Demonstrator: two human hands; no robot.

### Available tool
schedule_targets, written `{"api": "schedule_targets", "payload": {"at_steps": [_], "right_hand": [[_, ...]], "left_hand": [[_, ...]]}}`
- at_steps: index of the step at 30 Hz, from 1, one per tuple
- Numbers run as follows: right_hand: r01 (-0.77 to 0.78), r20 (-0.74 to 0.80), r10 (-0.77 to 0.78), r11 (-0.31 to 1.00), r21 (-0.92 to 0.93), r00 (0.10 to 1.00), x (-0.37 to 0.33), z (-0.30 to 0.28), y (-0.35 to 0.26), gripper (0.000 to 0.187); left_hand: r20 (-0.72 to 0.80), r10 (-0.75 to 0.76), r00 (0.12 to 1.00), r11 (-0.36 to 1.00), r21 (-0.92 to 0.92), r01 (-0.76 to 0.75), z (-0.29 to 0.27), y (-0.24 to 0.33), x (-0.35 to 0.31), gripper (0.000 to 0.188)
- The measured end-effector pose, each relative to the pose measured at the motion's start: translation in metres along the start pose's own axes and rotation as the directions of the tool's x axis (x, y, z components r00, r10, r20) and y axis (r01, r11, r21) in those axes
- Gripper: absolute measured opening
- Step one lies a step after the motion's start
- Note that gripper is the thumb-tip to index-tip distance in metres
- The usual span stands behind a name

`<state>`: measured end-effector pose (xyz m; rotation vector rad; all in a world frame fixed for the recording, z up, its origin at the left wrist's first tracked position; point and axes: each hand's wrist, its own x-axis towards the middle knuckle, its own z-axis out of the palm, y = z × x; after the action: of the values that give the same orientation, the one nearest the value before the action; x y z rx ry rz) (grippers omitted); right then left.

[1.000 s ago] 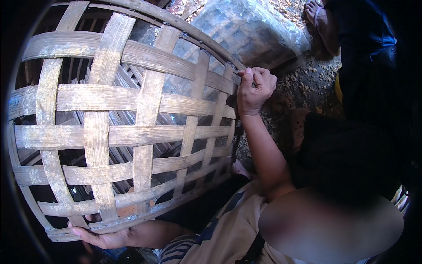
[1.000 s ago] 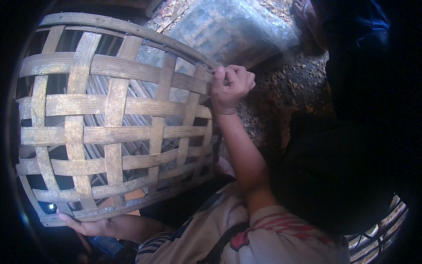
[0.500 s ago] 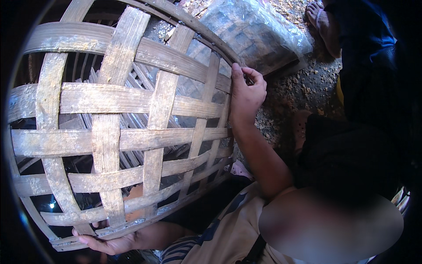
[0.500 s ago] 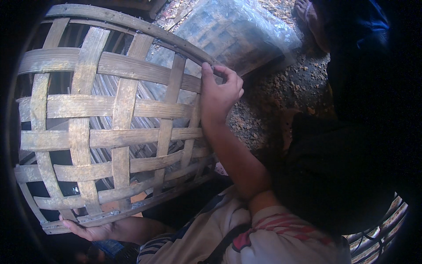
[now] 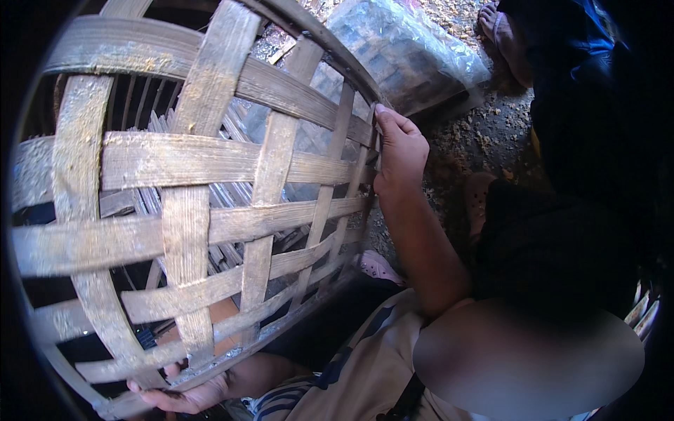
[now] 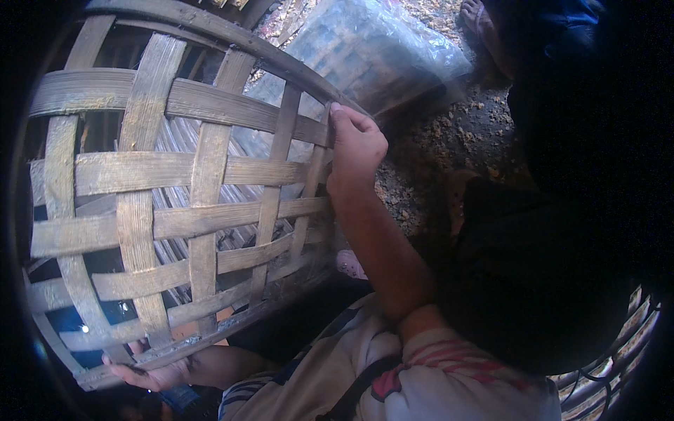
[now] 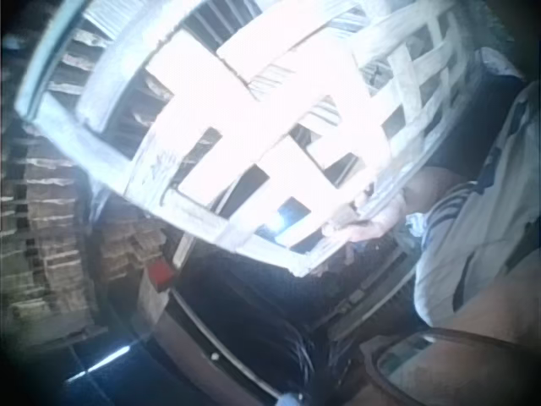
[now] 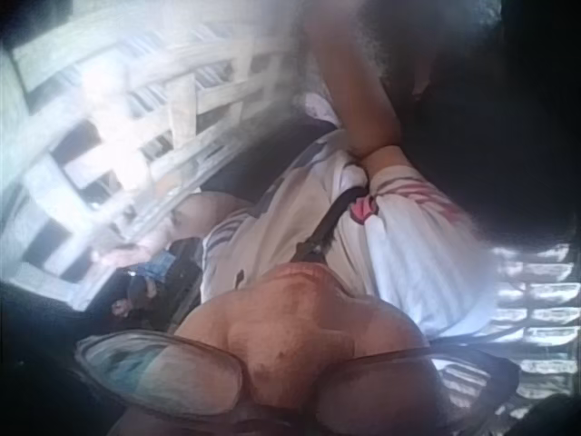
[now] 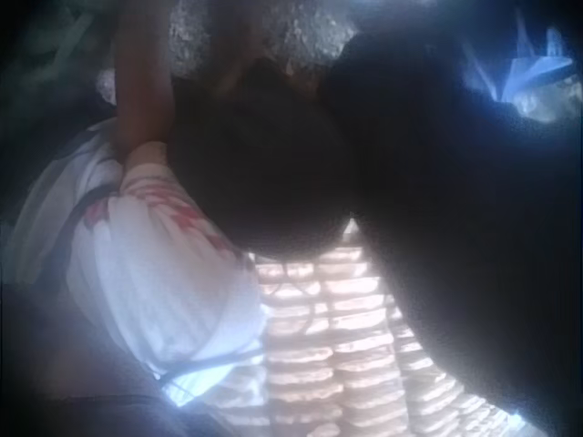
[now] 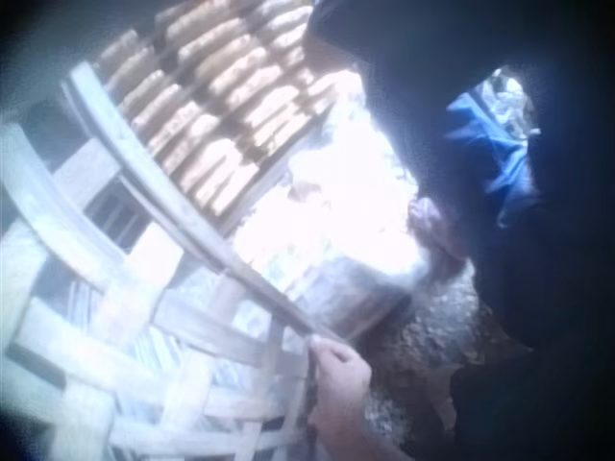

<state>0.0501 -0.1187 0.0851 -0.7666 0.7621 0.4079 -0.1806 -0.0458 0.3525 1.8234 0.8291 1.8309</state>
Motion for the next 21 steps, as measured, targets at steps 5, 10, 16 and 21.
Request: {"api": "schedule_targets", "payload": {"at_steps": [5,10,16,21], "right_hand": [[0.104,0.107,-0.098,0.993,-0.049,0.989,0.004,0.005,-0.008,0.012],[0.331,0.161,-0.297,0.906,-0.264,0.941,0.018,0.016,-0.006,0.014],[0.688,0.355,-0.592,0.659,-0.303,0.724,-0.005,0.024,-0.019,0.010],[0.605,0.140,-0.596,0.795,-0.030,0.790,0.044,-0.016,0.031,0.013]], "left_hand": [[-0.016,0.096,0.995,0.993,-0.062,-0.097,-0.001,0.003,0.009,0.044],[-0.151,0.174,0.973,0.985,0.008,-0.174,0.011,0.004,0.002,0.042],[-0.191,0.146,0.971,0.980,-0.103,-0.168,0.026,0.009,-0.016,0.042],[-0.240,-0.022,0.970,0.995,-0.103,-0.003,0.008,-0.020,-0.017,0.043]]}}
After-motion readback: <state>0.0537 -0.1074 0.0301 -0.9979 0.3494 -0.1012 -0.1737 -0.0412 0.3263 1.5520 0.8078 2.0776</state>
